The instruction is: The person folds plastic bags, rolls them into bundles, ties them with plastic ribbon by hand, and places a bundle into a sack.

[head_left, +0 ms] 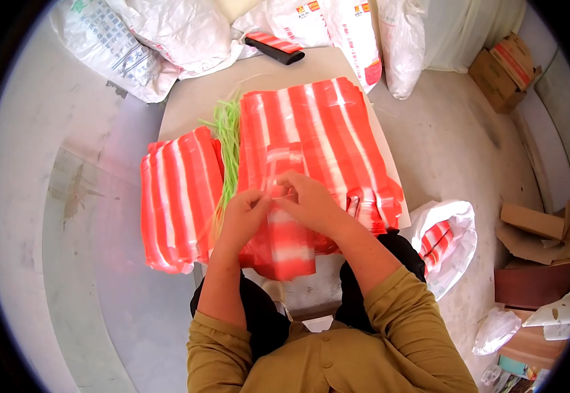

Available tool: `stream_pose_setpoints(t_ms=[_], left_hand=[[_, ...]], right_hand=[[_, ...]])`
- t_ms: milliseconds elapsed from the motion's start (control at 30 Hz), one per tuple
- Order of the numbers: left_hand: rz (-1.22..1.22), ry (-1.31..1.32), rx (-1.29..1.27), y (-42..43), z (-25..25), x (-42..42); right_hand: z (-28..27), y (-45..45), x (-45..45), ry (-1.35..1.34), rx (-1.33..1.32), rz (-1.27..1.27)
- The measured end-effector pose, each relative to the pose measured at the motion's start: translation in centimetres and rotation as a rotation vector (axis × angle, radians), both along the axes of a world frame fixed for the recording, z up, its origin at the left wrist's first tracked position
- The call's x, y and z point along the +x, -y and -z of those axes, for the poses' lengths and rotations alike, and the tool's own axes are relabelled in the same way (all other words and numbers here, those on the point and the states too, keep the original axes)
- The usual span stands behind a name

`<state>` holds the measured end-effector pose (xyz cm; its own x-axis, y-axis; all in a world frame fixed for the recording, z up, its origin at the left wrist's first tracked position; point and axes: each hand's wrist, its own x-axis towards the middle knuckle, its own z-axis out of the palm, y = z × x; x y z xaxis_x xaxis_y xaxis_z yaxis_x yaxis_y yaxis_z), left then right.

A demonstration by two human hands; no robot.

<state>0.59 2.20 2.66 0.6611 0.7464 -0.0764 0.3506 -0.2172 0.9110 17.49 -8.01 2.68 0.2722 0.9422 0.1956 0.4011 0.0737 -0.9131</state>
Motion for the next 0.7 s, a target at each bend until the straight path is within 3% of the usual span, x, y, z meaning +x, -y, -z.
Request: stream_pose_setpoints(t_ms=[33,133,333,433,533,700], left_hand=[[-0.019,-0.018,-0.017,-0.1,0.1,0.0],[0.05,0.009,0.069,0.3,0.3,0.2],[0.067,0.031,0.062,0.3,0.2,0.0],[0.083,0.076,0.045,0.0,0.9,0.0],[0.084,0.064,0.017,-0.1,0.8,0.1],[0.033,0.035,-0.004,-0.5,1.4,-0.2]], right_hand=[[-0.1,0.1,0.1,0.041,-0.016,-0.006],[2.0,-0.9,0.3,0.416,0.28,0.01],[2.2,-0.5,0.4,0.538,0.275,0.078],[1.9,-0.4,0.9,0.381,0.131,-0.104],[1.6,-0.3,0.8,0.398,0.16,-0.107],[1.6,-0.3,0.7,0.556,0.161,-0.039]])
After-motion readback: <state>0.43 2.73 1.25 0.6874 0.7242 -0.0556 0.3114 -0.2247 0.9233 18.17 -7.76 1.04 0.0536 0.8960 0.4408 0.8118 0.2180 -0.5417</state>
